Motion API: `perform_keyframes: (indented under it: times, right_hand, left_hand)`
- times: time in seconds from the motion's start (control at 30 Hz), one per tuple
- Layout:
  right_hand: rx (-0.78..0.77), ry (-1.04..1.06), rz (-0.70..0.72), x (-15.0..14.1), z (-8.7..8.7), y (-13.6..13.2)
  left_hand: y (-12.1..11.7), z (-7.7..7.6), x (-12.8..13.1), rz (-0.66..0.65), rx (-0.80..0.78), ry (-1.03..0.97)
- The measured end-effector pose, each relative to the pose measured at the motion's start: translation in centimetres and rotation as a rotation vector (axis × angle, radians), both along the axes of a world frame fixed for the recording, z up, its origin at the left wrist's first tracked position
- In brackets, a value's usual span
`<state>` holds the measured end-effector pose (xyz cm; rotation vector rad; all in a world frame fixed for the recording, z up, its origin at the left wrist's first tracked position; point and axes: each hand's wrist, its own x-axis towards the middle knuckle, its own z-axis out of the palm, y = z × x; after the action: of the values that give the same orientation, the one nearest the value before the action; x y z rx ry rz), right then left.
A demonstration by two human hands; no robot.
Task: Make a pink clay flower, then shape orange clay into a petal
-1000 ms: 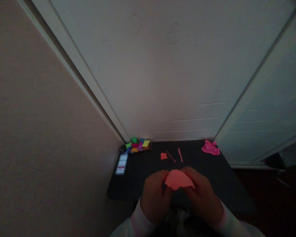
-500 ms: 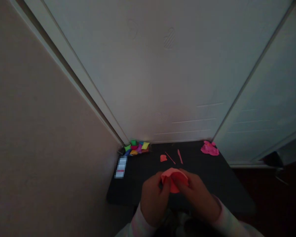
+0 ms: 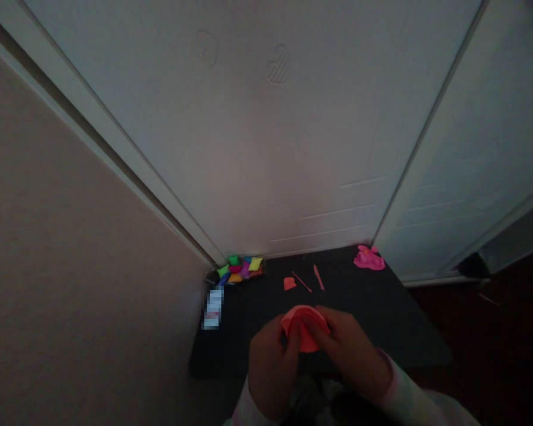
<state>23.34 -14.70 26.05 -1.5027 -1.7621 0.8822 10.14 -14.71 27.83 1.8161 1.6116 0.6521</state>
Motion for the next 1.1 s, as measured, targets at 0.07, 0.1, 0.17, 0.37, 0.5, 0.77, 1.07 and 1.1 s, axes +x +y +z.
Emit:
perform_keyframes:
  times: [0.07, 0.1, 0.17, 0.37, 0.5, 0.77, 1.07, 1.1]
  right_hand:
    - [-0.012, -0.025, 0.03, 0.0, -0.2, 0.0]
    - [-0.016, -0.028, 0.038, -0.1, -0.2, 0.0]
    - [-0.019, -0.009, 0.038, -0.1, -0.1, 0.0]
    - [0.001, 0.076, 0.002, -0.1, 0.5, -0.2]
    - [0.026, 0.044, -0.004, -0.2, 0.0, -0.2]
    - [0.06, 0.057, 0.034, -1.0, -0.1, -0.5]
    - [0.041, -0.033, 0.002, -1.0, -0.3, -0.6]
    - [0.036, -0.045, 0.001, -1.0, -0.4, -0.6]
  left_hand:
    - [0.1, 0.0, -0.1, 0.001, 0.026, -0.04]
    - [0.1, 0.0, -0.1, 0.003, 0.039, -0.046]
    - [0.1, -0.1, -0.3, 0.004, 0.062, -0.032]
    - [-0.2, -0.6, -0.6, -0.014, 0.081, 0.003]
    - [-0.2, -0.9, -0.8, 0.041, 0.072, 0.002]
    - [-1.1, -0.8, -1.4, 0.102, 0.071, -0.08]
    - [-0.9, -0.9, -1.6, 0.045, 0.104, 0.232]
    - [-0.9, -1.0, -1.6, 0.03, 0.111, 0.261]
